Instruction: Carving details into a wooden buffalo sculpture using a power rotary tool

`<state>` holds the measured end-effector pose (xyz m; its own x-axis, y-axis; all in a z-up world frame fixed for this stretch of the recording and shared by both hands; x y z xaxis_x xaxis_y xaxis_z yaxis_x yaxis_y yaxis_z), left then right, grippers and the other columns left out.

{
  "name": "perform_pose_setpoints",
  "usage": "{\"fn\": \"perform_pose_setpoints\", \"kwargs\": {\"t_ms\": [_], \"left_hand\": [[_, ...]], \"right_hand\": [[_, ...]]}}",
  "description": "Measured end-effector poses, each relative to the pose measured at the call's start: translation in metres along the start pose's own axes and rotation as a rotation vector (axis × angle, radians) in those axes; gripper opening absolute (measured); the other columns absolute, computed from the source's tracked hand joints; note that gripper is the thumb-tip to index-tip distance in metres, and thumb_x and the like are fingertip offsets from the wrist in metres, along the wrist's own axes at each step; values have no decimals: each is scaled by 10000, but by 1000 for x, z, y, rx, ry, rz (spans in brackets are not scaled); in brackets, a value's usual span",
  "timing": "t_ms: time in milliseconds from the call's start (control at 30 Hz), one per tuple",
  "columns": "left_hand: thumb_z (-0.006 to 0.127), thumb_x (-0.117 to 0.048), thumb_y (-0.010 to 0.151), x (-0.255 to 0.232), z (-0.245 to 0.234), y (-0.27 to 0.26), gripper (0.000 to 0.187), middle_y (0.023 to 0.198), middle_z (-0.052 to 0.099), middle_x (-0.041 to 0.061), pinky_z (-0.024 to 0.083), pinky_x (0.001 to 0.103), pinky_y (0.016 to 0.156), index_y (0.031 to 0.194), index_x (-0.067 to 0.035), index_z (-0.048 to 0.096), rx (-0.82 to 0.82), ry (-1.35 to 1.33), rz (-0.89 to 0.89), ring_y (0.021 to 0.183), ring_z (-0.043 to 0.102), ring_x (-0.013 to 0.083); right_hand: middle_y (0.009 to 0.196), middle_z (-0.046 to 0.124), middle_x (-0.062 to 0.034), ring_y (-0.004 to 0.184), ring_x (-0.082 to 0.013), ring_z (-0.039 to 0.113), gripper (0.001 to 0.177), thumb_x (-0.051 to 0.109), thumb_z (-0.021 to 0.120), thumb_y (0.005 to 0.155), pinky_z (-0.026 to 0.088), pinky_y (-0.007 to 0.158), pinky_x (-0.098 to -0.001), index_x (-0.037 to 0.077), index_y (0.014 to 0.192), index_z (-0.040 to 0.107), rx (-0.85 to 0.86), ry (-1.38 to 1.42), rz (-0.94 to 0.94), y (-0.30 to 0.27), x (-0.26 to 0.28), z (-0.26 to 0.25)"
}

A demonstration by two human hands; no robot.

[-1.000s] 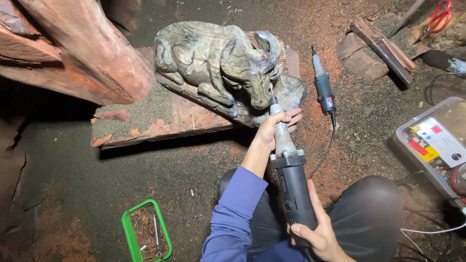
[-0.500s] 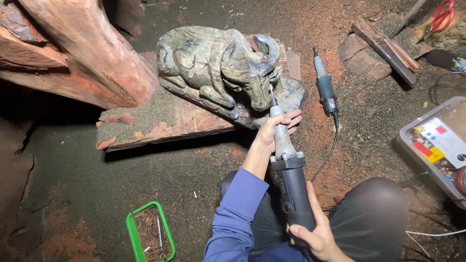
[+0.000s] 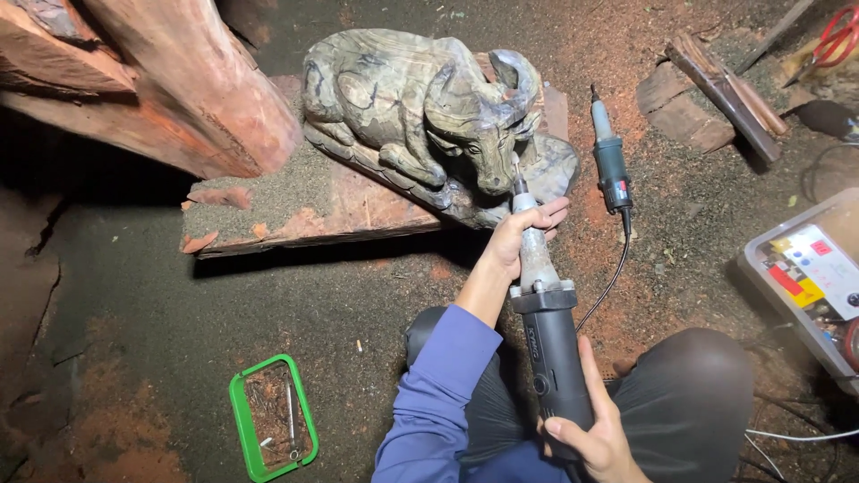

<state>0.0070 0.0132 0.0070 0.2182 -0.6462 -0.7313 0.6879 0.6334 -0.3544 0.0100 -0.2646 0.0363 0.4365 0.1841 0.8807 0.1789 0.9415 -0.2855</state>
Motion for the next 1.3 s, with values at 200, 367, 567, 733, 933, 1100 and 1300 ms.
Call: {"fn": "perform_pose_setpoints", "kwargs": {"t_ms": [200,367,567,733,933,1100,1300], "left_hand": [[578,-168,677,-4,2,-6,780,1550,494,233,279,460,1265,1416,78,538,15,-4,1,1496,436,299],[585,-160,656,-7,3,-7,786,1535,507,247,304,463,1253,1403,84,548,-1,3,1,1487,451,307],[622,-160,672,-10,12,-14,705,1495,563,211,349,416,1223,1345,51,617,-40,76,-4,1463,487,287],[674,-149,641,-3,10,-14,685,1389,649,225,431,363,1145,1298,49,660,-148,89,-25,1362,596,278],[566,-158,693,0,1,-10,701,1444,592,254,373,367,1194,1352,79,612,-75,78,-6,1400,556,307],[582,-167,682,-2,1,-11,704,1458,585,254,376,398,1192,1340,83,615,-62,95,0,1410,544,313],[669,-179,642,-10,6,-20,657,1402,666,153,489,286,860,1267,24,696,-129,101,-32,1352,583,243]], "right_hand": [[674,733,-230,391,-270,675,1210,117,759,709,629,395,-352,324,1642,16,-39,-55,-45,3,-14,-1],[652,694,-228,394,-258,650,1205,122,760,718,619,396,-348,331,1642,15,-31,-46,-65,4,-18,-1],[670,705,-239,418,-249,670,1191,149,780,757,626,418,-327,299,1641,-5,12,-2,-127,-1,-17,-4],[681,700,-261,430,-265,675,1186,155,789,763,617,415,-336,324,1639,9,42,64,-68,-7,0,-9],[670,690,-231,422,-253,648,1194,101,761,733,581,396,-329,357,1638,26,35,29,15,-6,-4,-8],[683,712,-225,434,-262,658,1195,101,755,724,604,407,-342,312,1643,20,5,-21,-11,-5,-9,-6],[708,737,-230,437,-250,676,1196,129,772,739,610,445,-330,293,1653,19,-17,-43,-54,-7,-17,-9]]}}
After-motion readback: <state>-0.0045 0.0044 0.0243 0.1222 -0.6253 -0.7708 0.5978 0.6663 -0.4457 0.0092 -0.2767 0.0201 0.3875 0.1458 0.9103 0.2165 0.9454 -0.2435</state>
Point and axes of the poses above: each hand's wrist, its own y-axis towards the middle knuckle, its own z-axis out of the palm, x = y × z, the point moved 4 cm from there along y, towards the middle knuckle
